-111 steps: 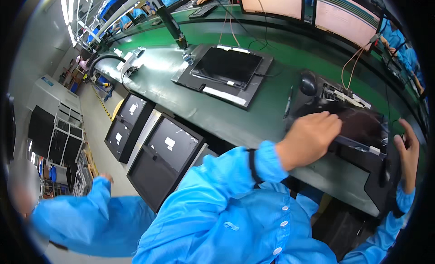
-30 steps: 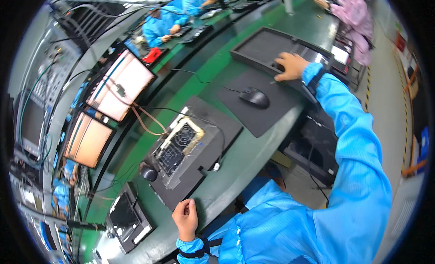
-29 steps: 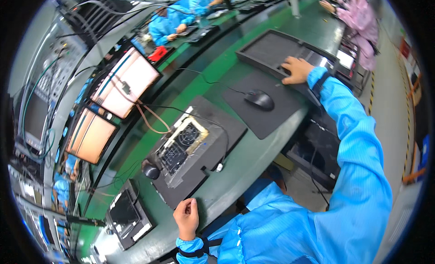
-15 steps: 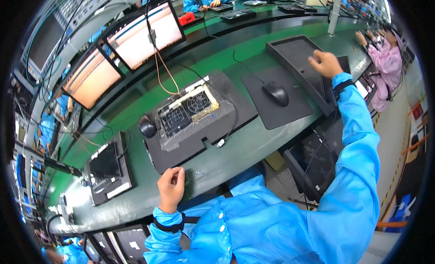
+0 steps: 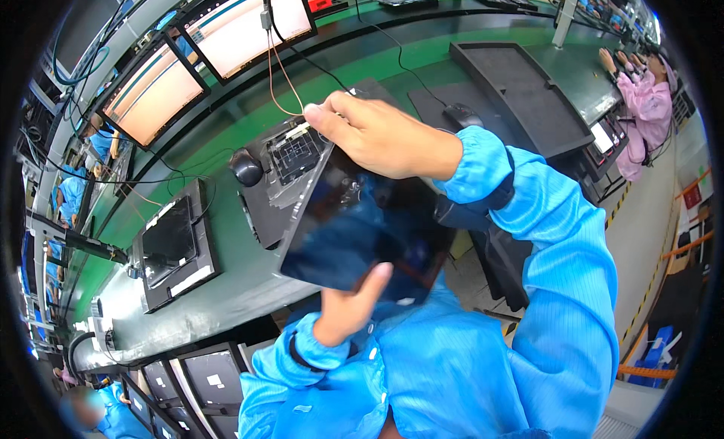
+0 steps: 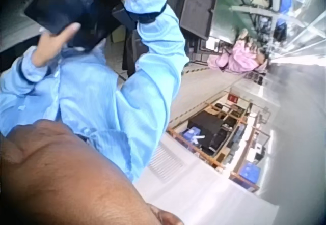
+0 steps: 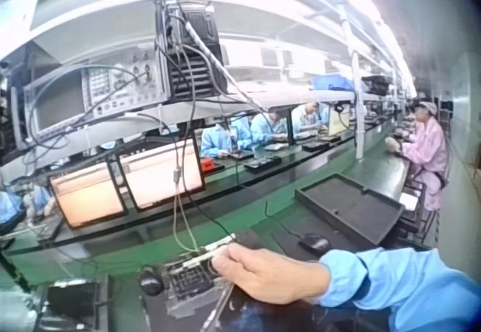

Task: Assembling and testing tablet computers on a factory production line.

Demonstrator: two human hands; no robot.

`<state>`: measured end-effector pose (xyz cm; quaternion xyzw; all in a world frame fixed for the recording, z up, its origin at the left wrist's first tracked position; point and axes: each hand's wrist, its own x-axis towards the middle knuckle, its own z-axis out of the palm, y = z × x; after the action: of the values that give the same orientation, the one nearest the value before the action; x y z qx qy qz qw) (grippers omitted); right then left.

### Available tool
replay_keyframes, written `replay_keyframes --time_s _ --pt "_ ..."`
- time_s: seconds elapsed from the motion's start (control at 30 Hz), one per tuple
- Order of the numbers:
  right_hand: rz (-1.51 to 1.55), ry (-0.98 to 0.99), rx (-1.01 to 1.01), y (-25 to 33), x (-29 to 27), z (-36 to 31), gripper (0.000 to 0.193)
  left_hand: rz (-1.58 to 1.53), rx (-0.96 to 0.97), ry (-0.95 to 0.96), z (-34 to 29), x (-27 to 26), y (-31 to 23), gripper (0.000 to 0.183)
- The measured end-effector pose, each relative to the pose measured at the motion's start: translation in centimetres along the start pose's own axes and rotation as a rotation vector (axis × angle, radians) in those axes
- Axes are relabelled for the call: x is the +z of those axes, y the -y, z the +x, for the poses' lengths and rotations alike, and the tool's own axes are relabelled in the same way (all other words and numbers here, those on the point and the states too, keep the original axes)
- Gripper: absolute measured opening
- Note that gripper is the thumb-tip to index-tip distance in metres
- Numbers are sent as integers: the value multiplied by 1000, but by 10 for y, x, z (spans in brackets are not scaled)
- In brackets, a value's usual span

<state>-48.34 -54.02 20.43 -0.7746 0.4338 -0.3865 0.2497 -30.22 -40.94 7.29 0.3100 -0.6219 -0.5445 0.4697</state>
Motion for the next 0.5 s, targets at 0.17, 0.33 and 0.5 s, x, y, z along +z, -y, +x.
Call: replay_keyframes --time_s 0.17,0.33,0.5 --pt "-584 106 -581 -72 2 -40 30 -556 -294 -339 -58 -89 -12 47" --pt "-741 174 -771 -121 16 -57 37 -808 -191 -517 -76 -143 -17 36" --pt "13 30 -202 -36 64 -69 27 -987 -182 -746 -71 -153 -18 22"
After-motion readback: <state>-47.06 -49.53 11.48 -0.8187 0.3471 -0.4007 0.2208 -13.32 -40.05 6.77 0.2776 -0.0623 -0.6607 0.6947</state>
